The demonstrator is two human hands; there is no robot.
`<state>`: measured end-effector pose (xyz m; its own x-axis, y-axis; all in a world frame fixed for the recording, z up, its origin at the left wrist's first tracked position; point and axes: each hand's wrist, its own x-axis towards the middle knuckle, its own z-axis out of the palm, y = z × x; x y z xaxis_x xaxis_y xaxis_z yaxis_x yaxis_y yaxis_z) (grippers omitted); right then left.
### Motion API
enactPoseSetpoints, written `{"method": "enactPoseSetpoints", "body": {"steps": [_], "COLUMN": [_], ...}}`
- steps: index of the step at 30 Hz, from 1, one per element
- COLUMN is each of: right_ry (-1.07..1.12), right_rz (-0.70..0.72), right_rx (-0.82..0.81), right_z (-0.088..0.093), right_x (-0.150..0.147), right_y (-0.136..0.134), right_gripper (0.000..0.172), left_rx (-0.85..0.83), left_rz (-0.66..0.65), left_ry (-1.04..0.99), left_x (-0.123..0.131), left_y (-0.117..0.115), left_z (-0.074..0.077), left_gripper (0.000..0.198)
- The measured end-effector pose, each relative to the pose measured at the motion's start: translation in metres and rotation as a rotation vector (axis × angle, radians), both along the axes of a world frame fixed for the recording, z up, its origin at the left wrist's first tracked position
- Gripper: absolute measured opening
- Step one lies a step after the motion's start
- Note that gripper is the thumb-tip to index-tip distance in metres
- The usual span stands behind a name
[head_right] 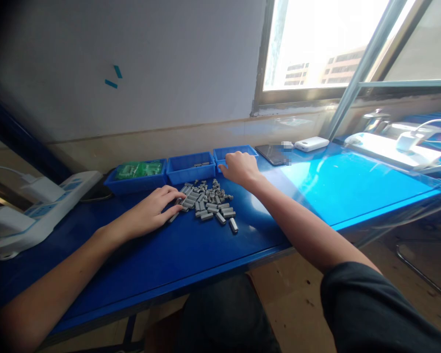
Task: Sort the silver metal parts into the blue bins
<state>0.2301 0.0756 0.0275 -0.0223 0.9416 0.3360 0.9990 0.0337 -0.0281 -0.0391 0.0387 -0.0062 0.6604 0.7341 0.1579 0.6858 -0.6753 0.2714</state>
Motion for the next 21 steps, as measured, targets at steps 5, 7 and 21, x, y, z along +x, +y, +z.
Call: {"method": "enactPoseSetpoints", "body": {"steps": [5,7,21], "right_ry": [-0.047,-0.045,0.004], "right_rz": [0.122,0.157,0.107], "right_rx": [-0.163,-0.165,-0.032], "right_z": [-0.021,-0.021,-0.001], "right_x": [-0.024,-0.027,-0.002], "right_y": [-0.002,-0.001,-0.002], "right_gripper": [0.031,0.027,0.036], "left_rx": [0.018,0.019,0.033], "left_rz": [-0.007,-0.007,-0.027], "left_ry": [0.017,0.012,0.012], "left_x": [0.000,0.001,-0.002], "left_y": [0.000,0.000,0.002], "left_z": [0.001,0.001,-0.002], "left_gripper": [0.041,0.041,0.043]}}
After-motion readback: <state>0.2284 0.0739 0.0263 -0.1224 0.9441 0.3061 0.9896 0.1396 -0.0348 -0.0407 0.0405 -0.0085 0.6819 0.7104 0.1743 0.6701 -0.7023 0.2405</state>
